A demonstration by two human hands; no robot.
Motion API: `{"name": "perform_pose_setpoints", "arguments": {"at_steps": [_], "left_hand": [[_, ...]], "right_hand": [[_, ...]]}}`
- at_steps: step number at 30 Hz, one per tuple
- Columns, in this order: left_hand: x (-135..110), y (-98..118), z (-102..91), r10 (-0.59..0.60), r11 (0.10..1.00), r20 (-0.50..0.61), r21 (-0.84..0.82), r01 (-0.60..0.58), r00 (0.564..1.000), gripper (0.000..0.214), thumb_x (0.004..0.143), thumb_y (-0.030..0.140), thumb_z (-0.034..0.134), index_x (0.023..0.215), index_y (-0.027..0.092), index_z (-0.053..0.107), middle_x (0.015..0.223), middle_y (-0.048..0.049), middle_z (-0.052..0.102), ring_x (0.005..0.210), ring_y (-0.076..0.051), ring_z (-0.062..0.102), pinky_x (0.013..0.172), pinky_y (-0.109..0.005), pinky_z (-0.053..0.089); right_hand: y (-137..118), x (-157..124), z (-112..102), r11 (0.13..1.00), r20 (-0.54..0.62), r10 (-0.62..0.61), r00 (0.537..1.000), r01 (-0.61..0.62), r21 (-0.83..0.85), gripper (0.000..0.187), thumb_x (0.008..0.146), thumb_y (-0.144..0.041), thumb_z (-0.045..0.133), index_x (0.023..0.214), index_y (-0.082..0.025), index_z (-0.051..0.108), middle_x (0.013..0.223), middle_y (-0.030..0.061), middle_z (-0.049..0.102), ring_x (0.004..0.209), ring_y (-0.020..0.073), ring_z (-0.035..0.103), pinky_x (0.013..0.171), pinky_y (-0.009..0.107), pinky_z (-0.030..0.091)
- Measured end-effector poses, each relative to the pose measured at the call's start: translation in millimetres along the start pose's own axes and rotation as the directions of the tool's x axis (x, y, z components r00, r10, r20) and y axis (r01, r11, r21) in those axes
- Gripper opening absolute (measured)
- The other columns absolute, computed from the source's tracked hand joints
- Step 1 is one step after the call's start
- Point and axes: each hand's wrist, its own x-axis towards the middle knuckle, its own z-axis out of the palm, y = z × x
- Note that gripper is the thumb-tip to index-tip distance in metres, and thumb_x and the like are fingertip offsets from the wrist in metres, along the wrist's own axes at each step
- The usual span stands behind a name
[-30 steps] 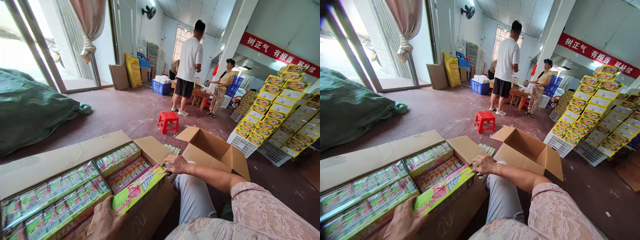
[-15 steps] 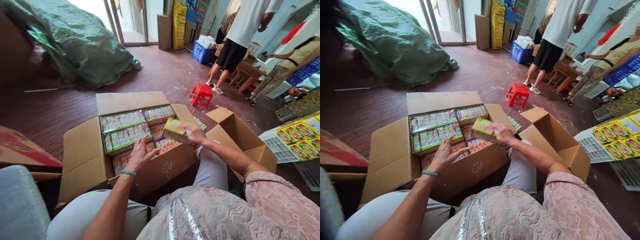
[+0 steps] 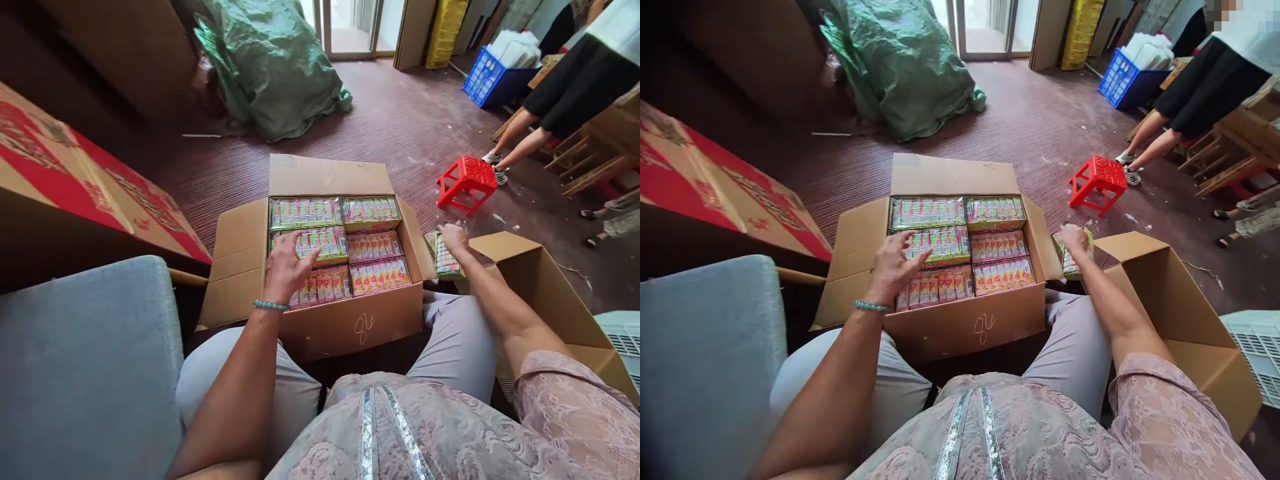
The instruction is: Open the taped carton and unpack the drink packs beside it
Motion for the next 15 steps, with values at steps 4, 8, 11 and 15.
{"name": "perform_pose_setpoints", "arguments": {"at_steps": [4, 8, 11, 15], "left_hand": [[10.3, -2.8, -17.2, -0.208, 0.955, -0.169, -0.246, 0.163, 0.964, 0.048, 0.082, 0.044, 0.075, 0.121, 0.017, 0.067, 0.118, -0.0121, 0.071, 0.099, -0.024, 0.07, 0.09, -0.038, 0.059], [12.3, -13.4, -26.2, -0.351, 0.841, -0.213, -0.5, 0.207, 0.912, 0.044, 0.075, 0.047, 0.079, 0.105, 0.016, 0.07, 0.1, -0.008, 0.073, 0.09, -0.02, 0.07, 0.086, -0.034, 0.058], [13.5, -21.2, -29.0, -0.425, 0.76, -0.203, -0.61, 0.225, 0.882, 0.042, 0.072, 0.048, 0.081, 0.097, 0.016, 0.07, 0.091, -0.0065, 0.072, 0.085, -0.019, 0.069, 0.084, -0.033, 0.057], [14.1, -20.9, -31.7, -0.44, 0.721, -0.184, -0.656, 0.223, 0.879, 0.045, 0.071, 0.051, 0.085, 0.094, 0.016, 0.07, 0.088, -0.0066, 0.072, 0.084, -0.019, 0.069, 0.083, -0.033, 0.057]], "right_hand": [[-133.3, -30.7, 48.1, 0.906, 0.072, -0.406, 0.911, 0.392, 0.159, 0.045, 0.108, -0.051, 0.048, 0.09, -0.018, 0.072, 0.089, 0.0037, 0.073, 0.077, 0.0135, 0.061, 0.068, 0.023, 0.038], [-243.6, -49.1, 72.5, 0.667, 0.174, -0.745, 0.644, 0.724, 0.174, 0.03, 0.107, -0.044, 0.056, 0.108, -0.019, 0.072, 0.12, 0.0086, 0.071, 0.096, 0.0187, 0.067, 0.073, 0.026, 0.043], [-286.7, -55.1, 83.6, 0.659, 0.339, -0.732, 0.592, 0.742, 0.127, 0.034, 0.097, -0.043, 0.073, 0.121, -0.021, 0.068, 0.131, 0.0093, 0.068, 0.107, 0.0227, 0.068, 0.078, 0.027, 0.047], [-305.1, -64.2, 96.0, 0.656, 0.395, -0.719, 0.572, 0.746, 0.114, 0.066, 0.082, -0.045, 0.09, 0.135, -0.022, 0.058, 0.132, 0.0089, 0.067, 0.116, 0.0265, 0.066, 0.085, 0.03, 0.052]]}}
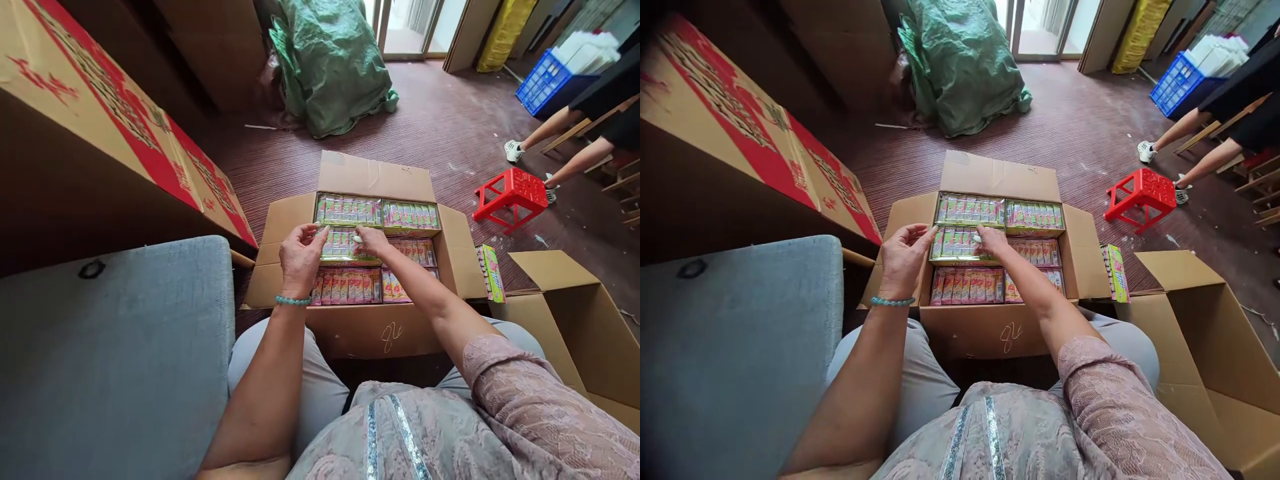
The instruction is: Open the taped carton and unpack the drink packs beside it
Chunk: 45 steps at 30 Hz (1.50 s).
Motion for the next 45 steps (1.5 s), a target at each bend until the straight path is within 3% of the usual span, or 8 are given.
{"name": "perform_pose_setpoints", "arguments": {"at_steps": [7, 19, 24, 30, 34, 37, 40, 45], "left_hand": [[-8.9, 8.6, 1.5, -0.01, 0.998, 0.036, -0.057, 0.012, 0.999, 0.047, 0.072, 0.055, 0.086, 0.094, 0.016, 0.073, 0.089, -0.0077, 0.074, 0.086, -0.021, 0.069, 0.081, -0.032, 0.057], [-2.4, 7.1, -6.6, 0.007, 0.995, -0.049, -0.095, -0.011, 0.999, 0.037, 0.075, 0.05, 0.08, 0.091, 0.017, 0.072, 0.089, -0.0069, 0.074, 0.082, -0.02, 0.069, 0.079, -0.031, 0.055], [7.0, -0.6, -14.4, 0.018, 0.998, -0.126, 0.057, -0.01, 0.992, 0.035, 0.074, 0.04, 0.081, 0.098, 0.017, 0.07, 0.097, -0.0073, 0.072, 0.09, -0.021, 0.068, 0.088, -0.034, 0.055], [14.2, -10.7, -20.9, 0.051, 0.945, -0.078, 0.327, -0.022, 0.996, 0.045, 0.072, 0.033, 0.081, 0.113, 0.018, 0.07, 0.114, -0.0106, 0.067, 0.102, -0.026, 0.065, 0.099, -0.041, 0.053], [14.4, -16.5, -18.6, 0.045, 0.857, 0.12, 0.505, -0.1, 0.992, 0.057, 0.068, 0.033, 0.084, 0.121, 0.019, 0.068, 0.123, -0.0128, 0.066, 0.119, -0.034, 0.062, 0.11, -0.049, 0.047], [10.4, -26.2, -2.0, 0.067, 0.796, 0.419, 0.525, -0.302, 0.905, 0.076, 0.062, 0.043, 0.091, 0.13, 0.021, 0.065, 0.134, -0.0134, 0.064, 0.134, -0.039, 0.054, 0.118, -0.051, 0.04], [-2.2, -42.8, 28.1, -0.016, 0.788, 0.677, 0.461, -0.407, 0.735, 0.098, 0.055, 0.048, 0.095, 0.142, 0.023, 0.057, 0.146, -0.0142, 0.056, 0.137, -0.038, 0.053, 0.116, -0.046, 0.044], [-44.9, -78.5, 75.2, -0.181, 0.693, 0.8, 0.516, -0.503, 0.572, 0.104, 0.051, 0.03, 0.097, 0.143, 0.019, 0.048, 0.141, -0.0197, 0.057, 0.132, -0.041, 0.057, 0.11, -0.049, 0.049]], "right_hand": [[-7.1, 13.9, -1.9, 0.998, 0.003, 0.011, 1.0, -0.011, -0.066, 0.09, 0.069, -0.047, 0.098, 0.142, -0.017, 0.054, 0.144, 0.0185, 0.053, 0.12, 0.0319, 0.065, 0.094, 0.039, 0.056], [-28.3, -4.8, -30.1, 0.976, 0.283, -0.192, 0.94, 0.212, -0.043, 0.055, 0.077, -0.068, 0.085, 0.092, -0.018, 0.068, 0.091, 0.0056, 0.071, 0.085, 0.0225, 0.066, 0.065, 0.027, 0.041], [-36.1, -46.3, -7.5, 0.978, 0.011, -0.167, 0.986, 0.167, -0.122, 0.068, 0.079, -0.06, 0.085, 0.128, -0.021, 0.059, 0.132, 0.0125, 0.063, 0.103, 0.0279, 0.069, 0.076, 0.031, 0.048], [-51.3, -91.1, 14.0, 0.954, 0.055, -0.234, 0.971, 0.24, -0.178, 0.055, 0.086, -0.038, 0.076, 0.135, -0.022, 0.058, 0.138, 0.0132, 0.058, 0.11, 0.0291, 0.068, 0.083, 0.035, 0.053], [-43.7, -117.9, -1.0, 0.968, 0.02, -0.177, 0.984, 0.178, -0.178, 0.048, 0.087, -0.032, 0.071, 0.133, -0.022, 0.058, 0.138, 0.012, 0.058, 0.105, 0.0266, 0.069, 0.077, 0.033, 0.052], [-18.6, -136.3, -22.7, 0.979, -0.073, -0.131, 0.989, 0.117, -0.168, 0.048, 0.087, -0.033, 0.071, 0.131, -0.021, 0.059, 0.139, 0.0123, 0.058, 0.103, 0.0267, 0.068, 0.075, 0.032, 0.051], [17.1, -150.8, -27.6, 0.982, -0.101, -0.12, 0.988, 0.104, -0.156, 0.051, 0.085, -0.036, 0.077, 0.13, -0.02, 0.06, 0.141, 0.0128, 0.057, 0.107, 0.0278, 0.067, 0.079, 0.033, 0.051], [74.2, -170.6, 8.2, 0.998, -0.016, 0.015, 1.0, -0.014, 0.063, 0.043, 0.082, -0.047, 0.087, 0.105, -0.018, 0.066, 0.136, 0.0112, 0.059, 0.108, 0.0221, 0.065, 0.085, 0.03, 0.05]]}}
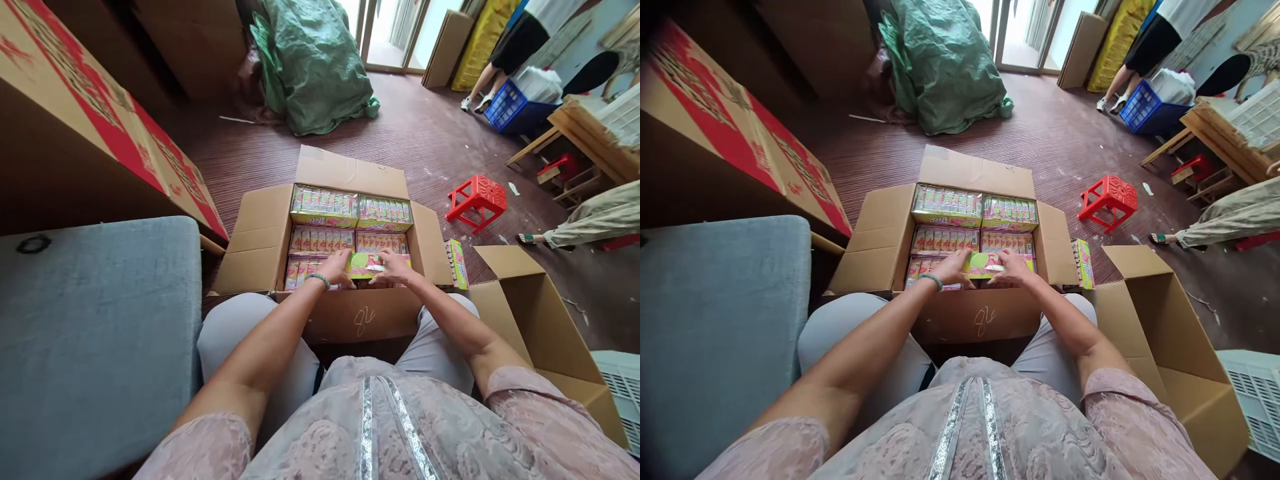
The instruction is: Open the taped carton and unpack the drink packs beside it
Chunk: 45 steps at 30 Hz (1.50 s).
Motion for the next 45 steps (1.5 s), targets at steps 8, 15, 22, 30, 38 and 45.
{"name": "perform_pose_setpoints", "arguments": {"at_steps": [8, 15, 22, 30, 38, 45], "left_hand": [[-0.2, 2.5, 37.7, 0.11, 0.991, -0.086, -0.071, -0.116, 0.99, 0.099, 0.062, 0.021, 0.089, 0.148, 0.021, 0.039, 0.152, -0.0193, 0.046, 0.146, -0.039, 0.045, 0.122, -0.052, 0.039], [3.2, 4.0, 38.4, 0.089, 0.994, -0.113, -0.059, -0.096, 0.99, 0.088, 0.065, 0.026, 0.087, 0.141, 0.021, 0.044, 0.142, -0.0146, 0.051, 0.137, -0.036, 0.05, 0.115, -0.05, 0.044], [1.5, 6.6, 38.2, 0.074, 0.997, -0.101, 0.012, -0.073, 0.992, 0.068, 0.074, 0.022, 0.075, 0.136, 0.017, 0.047, 0.134, -0.016, 0.056, 0.127, -0.035, 0.055, 0.107, -0.045, 0.048], [-0.2, 6.8, 34.8, 0.063, 0.998, -0.1, 0.003, -0.063, 0.993, 0.073, 0.069, 0.016, 0.068, 0.139, 0.019, 0.047, 0.138, -0.0167, 0.057, 0.13, -0.036, 0.056, 0.108, -0.047, 0.049], [7.4, -5.0, 40.6, 0.088, 0.996, -0.118, 0.019, -0.087, 0.989, 0.073, 0.063, 0.018, 0.064, 0.135, 0.02, 0.047, 0.133, -0.017, 0.058, 0.131, -0.037, 0.057, 0.112, -0.048, 0.047], [11.8, -13.4, 41.4, 0.123, 0.991, -0.13, -0.042, -0.129, 0.984, 0.078, 0.063, 0.031, 0.068, 0.137, 0.021, 0.045, 0.132, -0.0162, 0.06, 0.129, -0.04, 0.059, 0.112, -0.054, 0.048]], "right_hand": [[11.2, -11.6, -6.6, 0.984, -0.039, 0.174, 0.984, -0.175, -0.02, 0.032, 0.112, -0.042, 0.042, 0.109, -0.023, 0.067, 0.108, 0.0075, 0.072, 0.099, 0.0211, 0.065, 0.075, 0.028, 0.04], [-37.9, -6.7, -9.0, 0.942, 0.097, -0.106, 0.99, 0.131, -0.31, 0.032, 0.108, -0.02, 0.039, 0.123, -0.02, 0.067, 0.113, 0.012, 0.076, 0.101, 0.0253, 0.069, 0.072, 0.031, 0.037], [-48.2, -9.1, -13.9, 0.896, 0.168, -0.14, 0.976, 0.197, -0.397, 0.04, 0.102, -0.008, 0.037, 0.126, -0.017, 0.067, 0.111, 0.0156, 0.075, 0.099, 0.0278, 0.07, 0.077, 0.033, 0.041], [50.2, -53.6, -13.6, 0.903, 0.161, 0.03, 0.986, 0.042, -0.427, 0.038, 0.101, -0.009, 0.042, 0.121, -0.018, 0.073, 0.107, 0.0177, 0.076, 0.1, 0.0279, 0.069, 0.082, 0.035, 0.039], [96.9, -89.7, -29.6, 0.919, -0.012, 0.259, 0.966, -0.25, -0.305, 0.032, 0.107, -0.021, 0.043, 0.129, -0.021, 0.066, 0.115, 0.0134, 0.077, 0.104, 0.0256, 0.072, 0.076, 0.03, 0.041], [34.4, -30.5, -1.7, 0.979, 0.127, 0.089, 0.988, -0.063, -0.196, 0.098, 0.075, -0.05, 0.089, 0.152, -0.011, 0.043, 0.113, 0.018, 0.078, 0.112, 0.0342, 0.074, 0.087, 0.035, 0.055]]}}
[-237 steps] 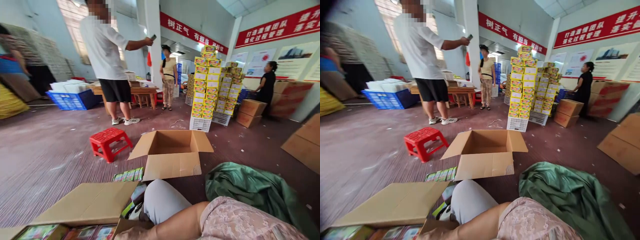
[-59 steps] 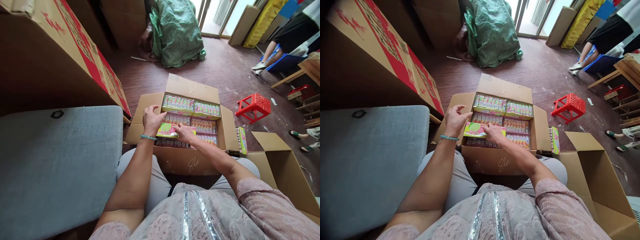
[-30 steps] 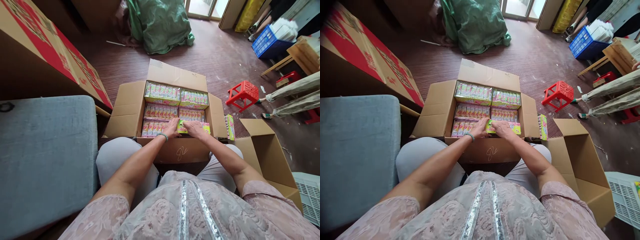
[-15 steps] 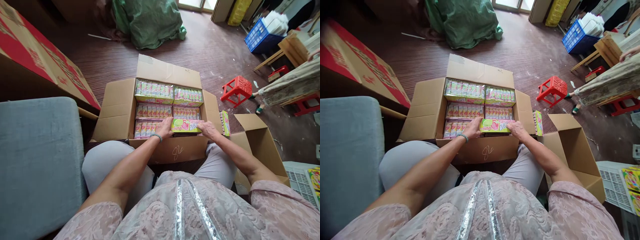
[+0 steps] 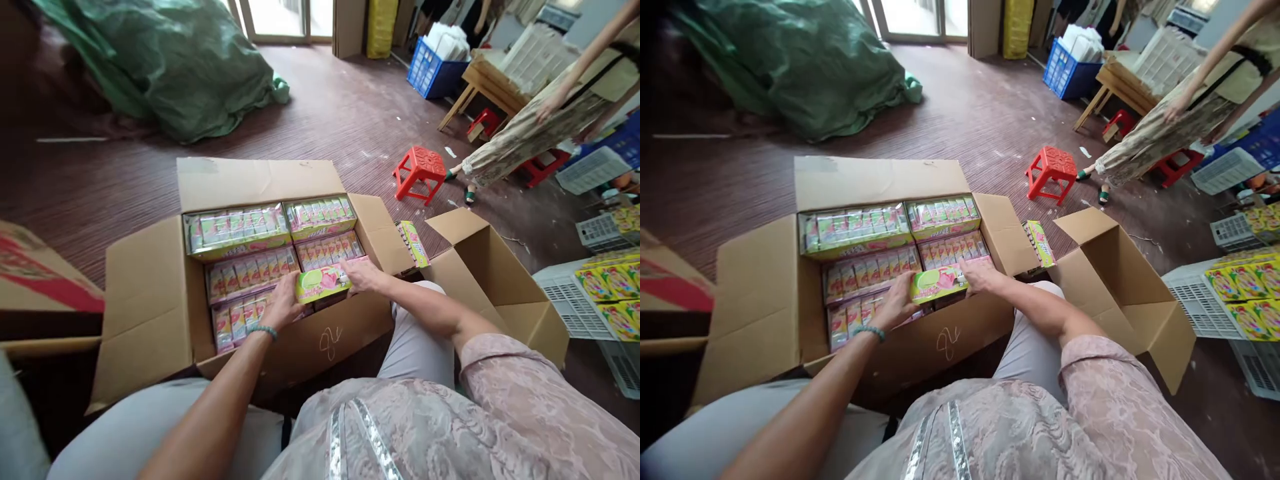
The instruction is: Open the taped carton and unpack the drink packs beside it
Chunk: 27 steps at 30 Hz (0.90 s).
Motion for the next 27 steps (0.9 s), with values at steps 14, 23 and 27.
{"name": "perform_pose_setpoints", "arguments": {"at_steps": [14, 23, 27], "left_hand": [[-14.5, 11.5, -13.9, -0.091, 0.968, 0.095, 0.241, 0.066, 0.991, 0.067, 0.093, 0.045, 0.065, 0.15, 0.016, 0.048, 0.148, -0.0226, 0.053, 0.134, -0.038, 0.059, 0.108, -0.049, 0.051], [-25.5, 4.4, -9.0, -0.078, 0.959, 0.17, 0.282, 0.027, 0.982, 0.058, 0.096, 0.036, 0.056, 0.15, 0.016, 0.05, 0.135, -0.0191, 0.061, 0.121, -0.033, 0.065, 0.101, -0.046, 0.054], [-24.5, 7.1, -3.8, -0.076, 0.951, 0.229, 0.31, 0.001, 0.97, 0.054, 0.095, 0.033, 0.057, 0.145, 0.011, 0.054, 0.14, -0.0225, 0.06, 0.128, -0.034, 0.063, 0.105, -0.046, 0.053]], "right_hand": [[123.7, -33.9, -70.2, 0.646, -0.214, 0.739, 0.639, -0.581, 0.495, 0.069, 0.074, -0.064, 0.082, 0.121, -0.014, 0.072, 0.11, 0.0124, 0.078, 0.102, 0.0286, 0.075, 0.083, 0.031, 0.056], [202.2, -78.7, 28.5, 0.183, -0.003, 0.979, 0.206, -0.863, 0.471, 0.08, 0.075, -0.064, 0.081, 0.128, -0.005, 0.069, 0.118, 0.0264, 0.074, 0.108, 0.036, 0.074, 0.08, 0.038, 0.058], [228.4, -52.3, 26.5, 0.224, -0.051, 0.972, 0.23, -0.835, 0.503, 0.067, 0.081, -0.064, 0.077, 0.118, -0.009, 0.076, 0.113, 0.0246, 0.075, 0.106, 0.0341, 0.074, 0.083, 0.037, 0.057]]}}
